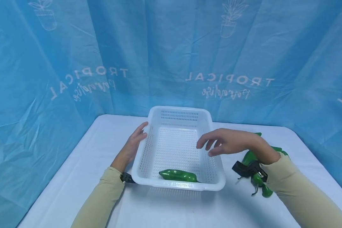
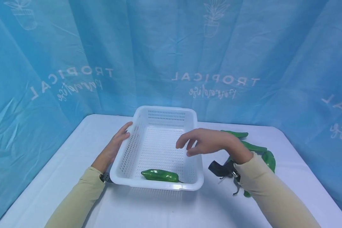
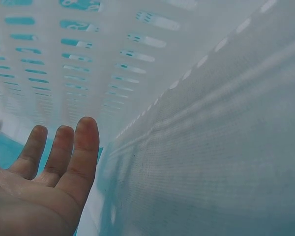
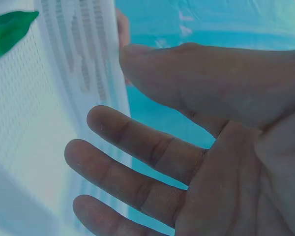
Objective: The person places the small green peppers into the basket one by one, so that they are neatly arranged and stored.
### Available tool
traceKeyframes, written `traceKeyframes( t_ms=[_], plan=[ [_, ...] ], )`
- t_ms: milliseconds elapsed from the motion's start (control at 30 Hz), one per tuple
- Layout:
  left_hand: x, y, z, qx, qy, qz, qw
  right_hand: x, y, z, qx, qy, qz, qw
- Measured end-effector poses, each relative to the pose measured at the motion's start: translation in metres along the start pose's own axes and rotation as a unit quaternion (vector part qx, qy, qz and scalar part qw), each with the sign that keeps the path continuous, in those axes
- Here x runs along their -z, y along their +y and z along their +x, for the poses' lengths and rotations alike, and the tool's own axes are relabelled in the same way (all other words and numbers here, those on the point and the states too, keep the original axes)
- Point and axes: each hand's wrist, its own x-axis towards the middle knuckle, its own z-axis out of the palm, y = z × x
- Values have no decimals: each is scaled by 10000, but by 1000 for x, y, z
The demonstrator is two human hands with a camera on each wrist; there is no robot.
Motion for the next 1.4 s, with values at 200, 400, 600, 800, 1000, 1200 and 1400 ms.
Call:
traceKeyframes(
  t_ms=[200,400,600,800,1000,1200,1400],
  plan=[
    [1,0,0,44,26,-105,9999,9,13,-42,-465,439,138,9979],
    [3,0,2,82,16,-104,9999,8,32,-75,-651,729,44,9952],
    [6,0,3,30,-13,-114,9999,1,50,-94,-705,833,15,9940],
    [7,-2,1,-11,-3,-88,10000,-9,66,-104,-736,888,115,9933],
    [9,-1,1,31,49,-43,10000,-19,84,-114,-969,968,134,9905],
    [9,-1,1,39,42,-84,9999,-30,100,-117,-1168,1014,187,9878],
    [7,0,0,50,-23,-80,10000,-37,109,-117,-1447,991,131,9844]
  ],
)
